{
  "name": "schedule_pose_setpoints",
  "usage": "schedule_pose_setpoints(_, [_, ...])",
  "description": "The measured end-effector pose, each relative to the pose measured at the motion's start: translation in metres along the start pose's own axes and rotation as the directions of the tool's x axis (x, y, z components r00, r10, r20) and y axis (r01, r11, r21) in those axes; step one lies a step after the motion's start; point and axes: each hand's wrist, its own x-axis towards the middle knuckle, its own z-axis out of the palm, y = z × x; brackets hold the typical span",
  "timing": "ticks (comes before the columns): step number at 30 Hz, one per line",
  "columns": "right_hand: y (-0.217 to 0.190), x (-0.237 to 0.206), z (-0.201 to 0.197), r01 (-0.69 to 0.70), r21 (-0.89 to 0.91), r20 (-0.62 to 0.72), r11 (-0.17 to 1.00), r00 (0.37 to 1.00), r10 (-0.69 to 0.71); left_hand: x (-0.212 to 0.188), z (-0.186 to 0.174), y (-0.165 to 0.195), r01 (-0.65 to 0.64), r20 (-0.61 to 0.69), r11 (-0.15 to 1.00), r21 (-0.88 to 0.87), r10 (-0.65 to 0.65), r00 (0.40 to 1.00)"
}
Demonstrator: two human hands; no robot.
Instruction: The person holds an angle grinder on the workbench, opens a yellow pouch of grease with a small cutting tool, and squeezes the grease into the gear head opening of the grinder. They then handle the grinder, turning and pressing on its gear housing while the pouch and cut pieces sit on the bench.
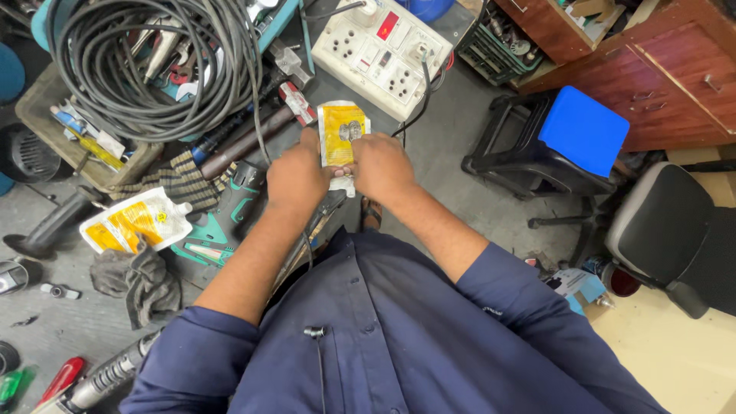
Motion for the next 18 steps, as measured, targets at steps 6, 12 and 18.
schedule_pose_setpoints(6, [-0.01, 0.005, -0.007, -0.14, -0.054, 0.082, 0.989, 0.986, 0.145, -0.002, 0.009, -0.001, 0.065, -0.054, 0.997, -0.045, -0.068, 0.996])
schedule_pose_setpoints(12, [-0.014, 0.003, -0.011, -0.097, -0.106, 0.009, 0.99, 0.995, 0.098, -0.055, 0.021, -0.006, -0.186, -0.212, 0.974, -0.129, 0.156, 0.965])
schedule_pose_setpoints(18, [-0.021, -0.005, -0.015, -0.113, -0.064, 0.02, 0.992, 0.993, 0.114, -0.117, 0.024, -0.02, -0.42, -0.185, 0.88, 0.221, 0.46, 0.868])
